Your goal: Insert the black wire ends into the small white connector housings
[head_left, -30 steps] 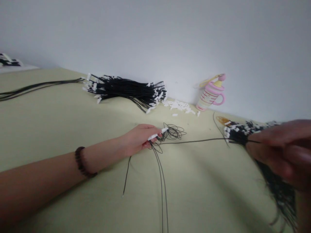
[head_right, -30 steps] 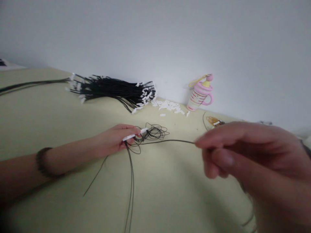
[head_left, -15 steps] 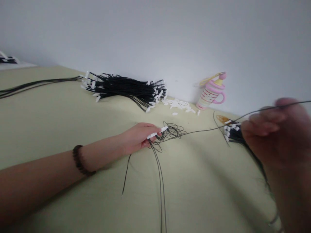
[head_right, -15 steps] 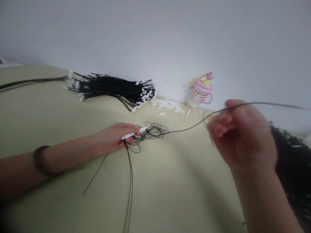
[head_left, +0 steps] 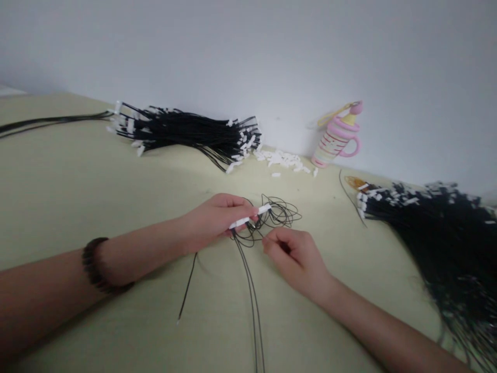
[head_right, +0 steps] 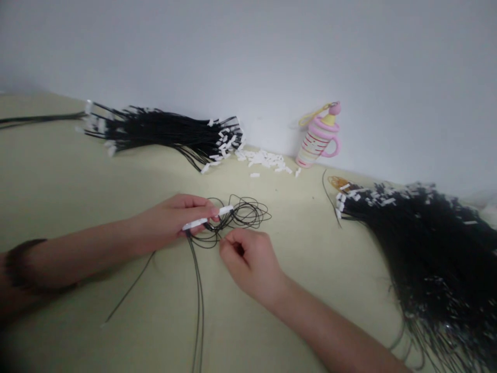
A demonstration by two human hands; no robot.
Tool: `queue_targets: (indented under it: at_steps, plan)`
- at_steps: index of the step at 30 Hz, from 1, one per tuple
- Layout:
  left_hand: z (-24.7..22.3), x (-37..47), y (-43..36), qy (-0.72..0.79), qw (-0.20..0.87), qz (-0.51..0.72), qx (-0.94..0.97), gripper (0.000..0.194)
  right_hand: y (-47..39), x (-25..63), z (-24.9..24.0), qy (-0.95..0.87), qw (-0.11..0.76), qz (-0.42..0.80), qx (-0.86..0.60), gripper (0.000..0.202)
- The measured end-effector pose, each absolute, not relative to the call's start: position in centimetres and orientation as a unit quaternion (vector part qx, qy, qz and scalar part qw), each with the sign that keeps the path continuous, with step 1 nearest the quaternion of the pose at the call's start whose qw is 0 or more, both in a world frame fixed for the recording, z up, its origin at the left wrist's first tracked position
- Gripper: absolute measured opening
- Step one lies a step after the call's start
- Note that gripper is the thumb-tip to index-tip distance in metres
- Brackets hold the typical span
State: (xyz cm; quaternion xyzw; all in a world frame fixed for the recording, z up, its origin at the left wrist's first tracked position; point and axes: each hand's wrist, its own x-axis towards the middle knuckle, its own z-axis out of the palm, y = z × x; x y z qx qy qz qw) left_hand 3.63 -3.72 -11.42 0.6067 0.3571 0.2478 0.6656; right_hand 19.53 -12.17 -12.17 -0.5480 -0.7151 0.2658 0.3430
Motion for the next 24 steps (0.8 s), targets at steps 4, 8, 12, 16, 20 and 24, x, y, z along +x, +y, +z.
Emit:
queue_targets:
  at_steps: [4,8,12,16,20,24]
  plan:
    - [-11.42,3.67,-3.96,0.369,0.647,0.247,0.620,0.028,-11.89,19.71,-12.57,-0.673,0.369,0.294,-0.570,0.020]
    - [-11.29,3.79,-4.22,0.371,0.645,0.254,0.618,0.026,-11.78,19.70,-12.63,-0.651,0.382,0.298,-0.584,0.019]
    - [-11.04,3.88,-4.47,0.375,0.645,0.260,0.613,0.022,-11.67,19.61,-12.57,-0.652,0.381,0.303,-0.581,0.020]
    - [-11.10,3.87,-4.50,0.376,0.639,0.263,0.617,0.023,-11.57,19.68,-12.53,-0.646,0.381,0.310,-0.585,0.020]
    - [-11.34,3.83,-4.41,0.377,0.636,0.264,0.620,0.023,-11.58,19.70,-12.39,-0.628,0.386,0.323,-0.593,0.021]
    - [-11.28,3.86,-4.40,0.374,0.633,0.266,0.623,0.023,-11.59,19.46,-12.08,-0.610,0.393,0.342,-0.596,0.022]
